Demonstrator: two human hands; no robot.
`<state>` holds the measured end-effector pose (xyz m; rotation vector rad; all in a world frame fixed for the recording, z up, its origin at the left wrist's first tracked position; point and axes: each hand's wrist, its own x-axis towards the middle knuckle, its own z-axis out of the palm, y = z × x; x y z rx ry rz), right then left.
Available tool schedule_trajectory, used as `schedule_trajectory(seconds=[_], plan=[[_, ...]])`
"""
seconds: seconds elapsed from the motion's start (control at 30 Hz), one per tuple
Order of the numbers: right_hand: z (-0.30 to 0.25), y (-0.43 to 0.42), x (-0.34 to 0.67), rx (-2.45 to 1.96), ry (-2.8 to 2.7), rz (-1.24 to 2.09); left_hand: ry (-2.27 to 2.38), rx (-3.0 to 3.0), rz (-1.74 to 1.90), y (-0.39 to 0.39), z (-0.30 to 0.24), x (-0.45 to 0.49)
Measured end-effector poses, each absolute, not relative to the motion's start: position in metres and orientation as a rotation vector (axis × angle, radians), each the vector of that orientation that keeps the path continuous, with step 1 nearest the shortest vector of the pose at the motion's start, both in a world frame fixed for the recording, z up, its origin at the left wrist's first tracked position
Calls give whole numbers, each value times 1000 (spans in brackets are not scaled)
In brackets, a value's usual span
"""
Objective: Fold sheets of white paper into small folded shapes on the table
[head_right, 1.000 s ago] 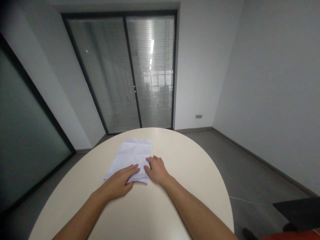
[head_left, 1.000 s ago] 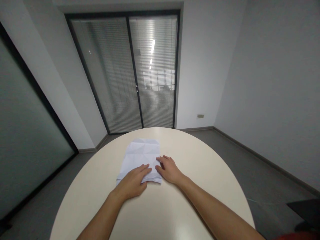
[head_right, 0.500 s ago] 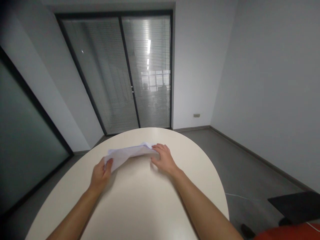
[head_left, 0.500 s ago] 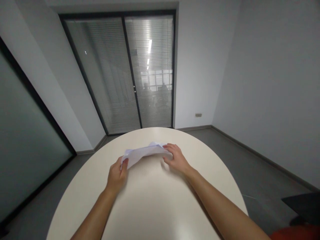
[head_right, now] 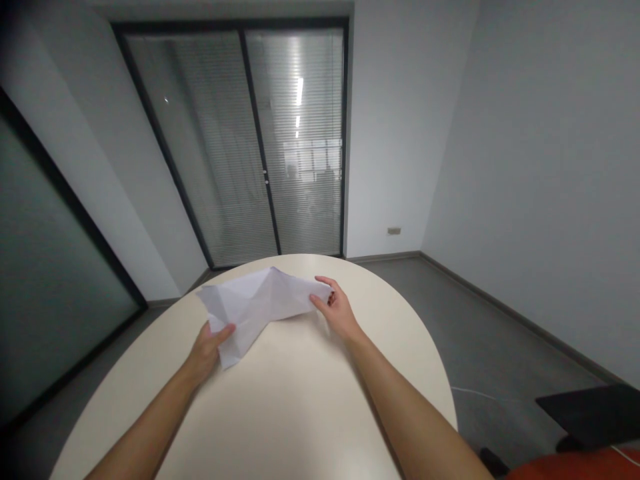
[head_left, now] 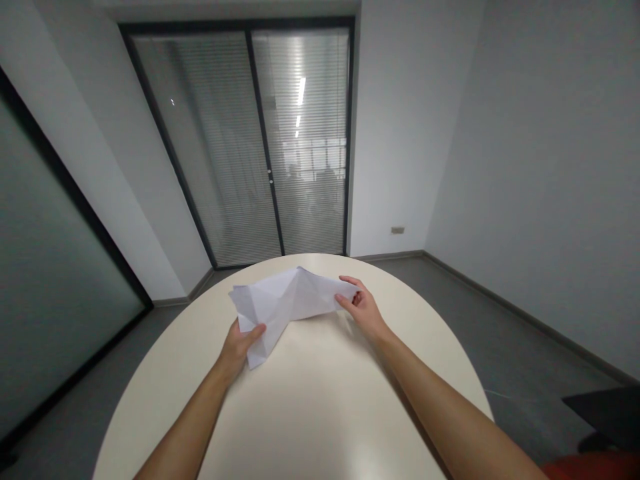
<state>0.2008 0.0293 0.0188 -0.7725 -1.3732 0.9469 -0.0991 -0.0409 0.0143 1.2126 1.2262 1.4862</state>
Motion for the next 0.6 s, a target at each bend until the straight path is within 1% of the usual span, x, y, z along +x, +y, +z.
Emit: schedule_trajectory(seconds=[0.07, 0.13, 0.37, 0.6], plan=[[14, 29, 197, -776, -1393, 1022, 1233, 1237, 1365, -41, 11, -100], [9, 29, 195, -786, -1391, 1069, 1283, 1274, 1330, -41, 10, -100], [5, 27, 189, -857, -1398, 1072, 1425, 1215, 1466, -39, 14, -98], [12, 29, 199, -844, -1305, 938, 1536, 1170, 1572, -30, 6, -105]])
